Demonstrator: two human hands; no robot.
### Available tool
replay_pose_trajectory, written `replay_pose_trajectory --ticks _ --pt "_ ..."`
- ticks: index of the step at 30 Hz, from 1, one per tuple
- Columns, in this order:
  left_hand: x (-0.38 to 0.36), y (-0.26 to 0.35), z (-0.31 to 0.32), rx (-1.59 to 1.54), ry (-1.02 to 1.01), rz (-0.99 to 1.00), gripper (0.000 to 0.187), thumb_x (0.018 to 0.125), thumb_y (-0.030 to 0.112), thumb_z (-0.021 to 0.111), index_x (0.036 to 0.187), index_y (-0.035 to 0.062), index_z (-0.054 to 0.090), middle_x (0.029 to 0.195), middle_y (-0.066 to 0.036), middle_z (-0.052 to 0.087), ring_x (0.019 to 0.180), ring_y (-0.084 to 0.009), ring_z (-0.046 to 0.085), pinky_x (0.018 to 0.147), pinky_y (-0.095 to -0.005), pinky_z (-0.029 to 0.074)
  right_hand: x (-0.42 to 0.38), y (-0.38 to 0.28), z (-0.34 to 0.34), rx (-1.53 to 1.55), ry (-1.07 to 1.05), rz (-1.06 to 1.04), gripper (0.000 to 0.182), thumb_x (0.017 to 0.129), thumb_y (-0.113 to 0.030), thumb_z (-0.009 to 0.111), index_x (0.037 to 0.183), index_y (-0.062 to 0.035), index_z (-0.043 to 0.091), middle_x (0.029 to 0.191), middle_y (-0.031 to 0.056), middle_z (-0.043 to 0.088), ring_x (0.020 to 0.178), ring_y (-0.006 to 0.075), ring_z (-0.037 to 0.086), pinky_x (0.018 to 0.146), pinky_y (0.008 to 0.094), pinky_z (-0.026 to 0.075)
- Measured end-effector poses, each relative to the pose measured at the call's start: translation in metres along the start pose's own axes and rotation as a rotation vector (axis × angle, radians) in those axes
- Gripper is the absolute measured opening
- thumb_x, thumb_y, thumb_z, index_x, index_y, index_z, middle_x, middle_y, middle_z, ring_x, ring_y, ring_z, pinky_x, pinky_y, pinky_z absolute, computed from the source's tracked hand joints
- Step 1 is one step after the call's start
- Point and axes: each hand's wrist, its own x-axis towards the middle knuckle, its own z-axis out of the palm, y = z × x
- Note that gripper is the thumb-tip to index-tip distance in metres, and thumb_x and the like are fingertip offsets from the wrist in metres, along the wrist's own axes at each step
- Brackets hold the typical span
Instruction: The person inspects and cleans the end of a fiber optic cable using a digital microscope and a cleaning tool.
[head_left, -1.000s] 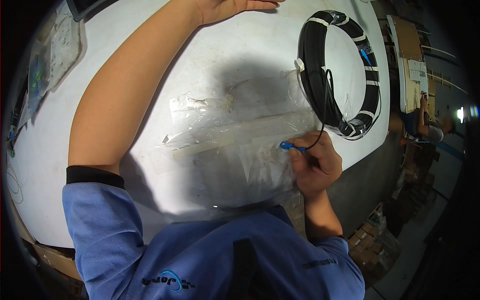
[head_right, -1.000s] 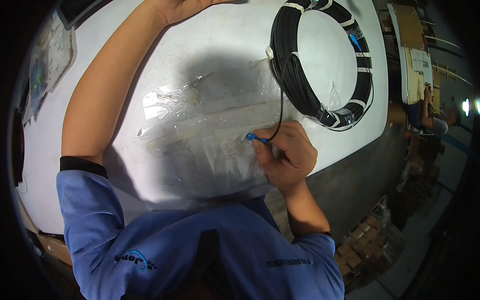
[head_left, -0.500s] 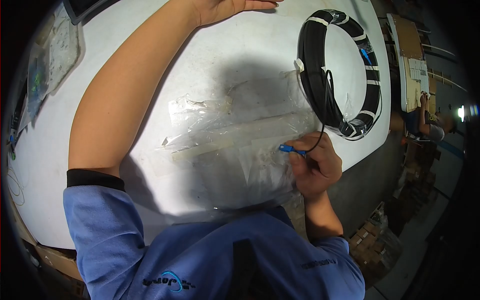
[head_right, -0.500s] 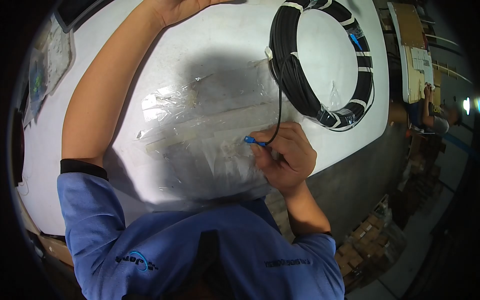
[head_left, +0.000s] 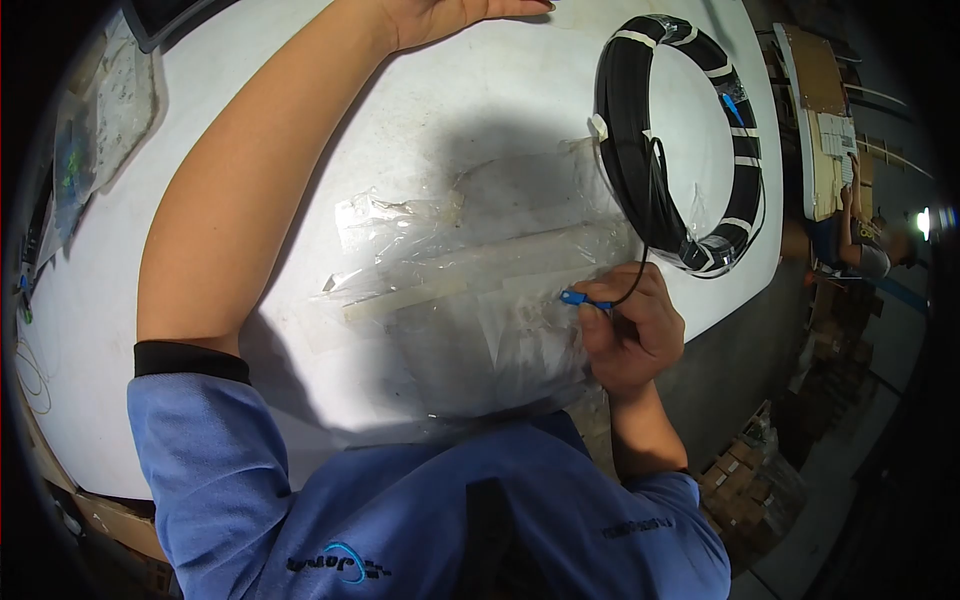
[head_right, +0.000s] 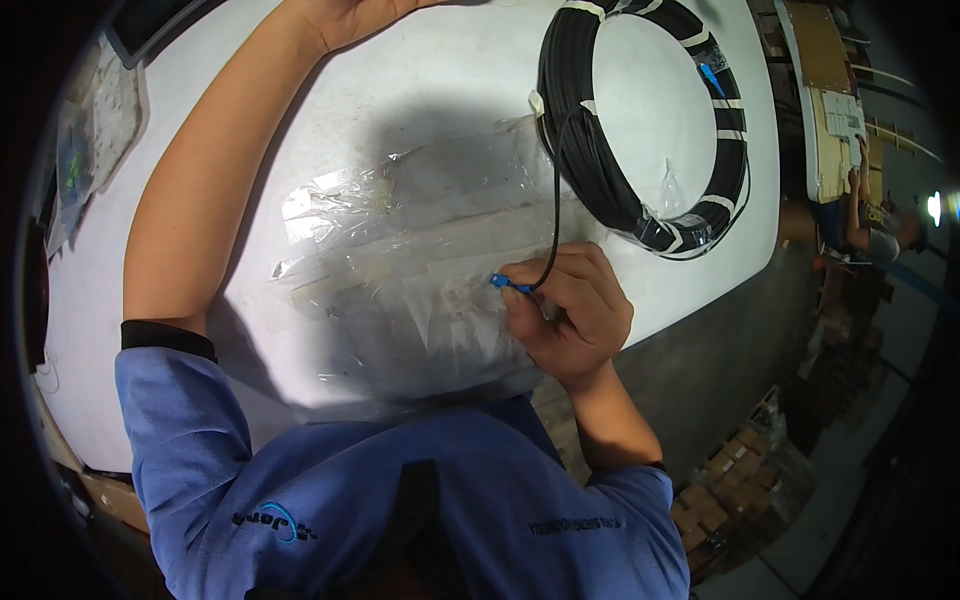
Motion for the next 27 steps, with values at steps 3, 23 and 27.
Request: replay_pose_trajectory --ticks 3,23,27 --pt "-0.0007 0.0003 0.0011 0.009 0.01 -0.003 0.077 0.104 0.07 0.042 0.109 -0.0027 0.067 0.093 -0.014 0.075 0.091 -0.029 0.076 0.089 -0.0438 0.062 0.0042 0.0004 0.0014 -0.033 -0.03 -0.065 0.018 0.081 -0.005 0.084 0.096 -0.0047 0.075 0.086 0.0077 0.076 0.078 0.0242 0.069 0.07 0.0318 0.055" --pt "-0.0005 0.0009 -0.0016 -0.003 -0.002 -0.005 0.078 0.103 0.071 0.043 0.109 -0.0026 0.067 0.092 -0.014 0.075 0.09 -0.0289 0.076 0.087 -0.0434 0.063 0.0105 -0.002 0.0066 -0.031 -0.037 -0.099 0.016 0.083 -0.009 0.084 0.093 -0.0047 0.072 0.085 0.0065 0.075 0.077 0.0234 0.068 0.07 0.0335 0.056" --pt "0.0012 -0.0002 0.0007 -0.005 -0.008 0.008 0.077 0.103 0.071 0.043 0.111 -0.0023 0.066 0.091 -0.015 0.075 0.09 -0.0298 0.076 0.087 -0.0438 0.062 0.0093 -0.0037 0.005 -0.023 -0.037 -0.068 0.018 0.083 -0.01 0.085 0.094 -0.005 0.073 0.087 0.0068 0.076 0.079 0.0243 0.069 0.071 0.034 0.056"
